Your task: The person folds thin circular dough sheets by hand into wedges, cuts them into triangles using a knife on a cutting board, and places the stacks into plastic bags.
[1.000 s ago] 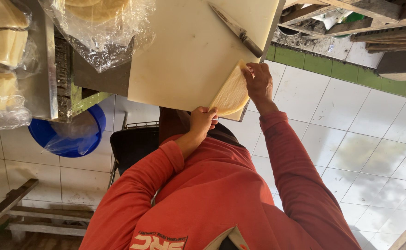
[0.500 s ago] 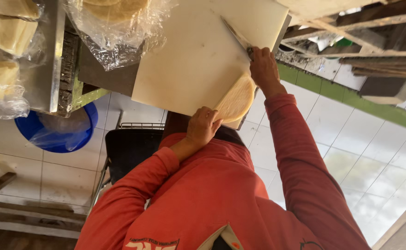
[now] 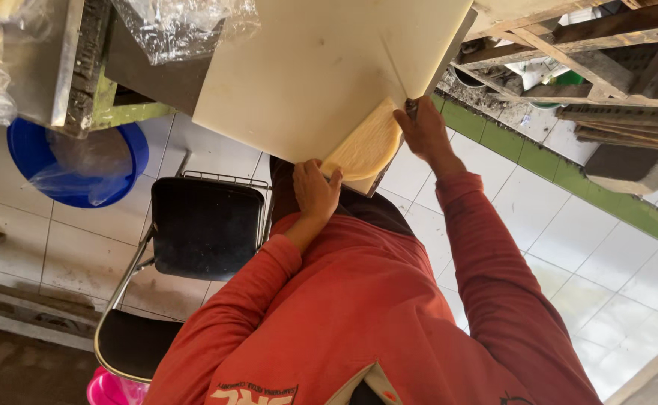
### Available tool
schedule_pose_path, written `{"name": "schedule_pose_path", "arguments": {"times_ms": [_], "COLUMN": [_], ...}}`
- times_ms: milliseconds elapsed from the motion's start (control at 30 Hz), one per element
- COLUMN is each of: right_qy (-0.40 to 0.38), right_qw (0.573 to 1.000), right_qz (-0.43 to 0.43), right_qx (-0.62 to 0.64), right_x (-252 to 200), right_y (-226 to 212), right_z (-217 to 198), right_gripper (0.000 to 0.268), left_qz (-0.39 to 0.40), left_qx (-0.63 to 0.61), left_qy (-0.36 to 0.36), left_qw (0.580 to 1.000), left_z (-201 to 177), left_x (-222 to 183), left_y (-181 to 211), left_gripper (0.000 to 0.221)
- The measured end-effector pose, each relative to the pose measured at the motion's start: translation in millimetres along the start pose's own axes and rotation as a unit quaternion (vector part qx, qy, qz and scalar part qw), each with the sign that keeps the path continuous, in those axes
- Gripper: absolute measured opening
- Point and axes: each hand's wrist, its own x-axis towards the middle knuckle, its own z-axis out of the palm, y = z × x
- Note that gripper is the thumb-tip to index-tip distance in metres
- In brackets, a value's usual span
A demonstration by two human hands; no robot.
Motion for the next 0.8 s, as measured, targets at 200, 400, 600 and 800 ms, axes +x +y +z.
{"name": "schedule_pose_path", "arguments": {"times_ms": [200, 400, 600, 800], "right_qy": [0.035, 0.007, -0.042, -0.017], "right_qw": [0.998, 0.999, 0.998, 0.999], "right_qz": [-0.02, 0.047, 0.057, -0.001], "right_qx": [-0.041, -0.004, -0.001, -0.042], "right_x": [-2.4, 7.4, 21.4, 23.3], "right_y": [-24.2, -23.7, -11.4, -15.9], "right_z": [17.9, 23.6, 22.3, 21.8], "right_gripper": [0.041, 0.045, 0.049, 0.048], "left_qz": [-0.078, -0.189, -0.198, -0.118], "left_qx": [0.012, -0.045, -0.046, -0.028], "left_qy": [0.002, -0.047, -0.074, -0.003], "left_qw": [0.997, 0.98, 0.976, 0.993], "left_z": [4.1, -0.3, -1.6, 6.7], "left_x": [4.1, 11.5, 13.9, 9.1], "left_y": [19.0, 35.7, 37.0, 42.4], "left_gripper": [0.038, 0.043, 0.039, 0.036]}}
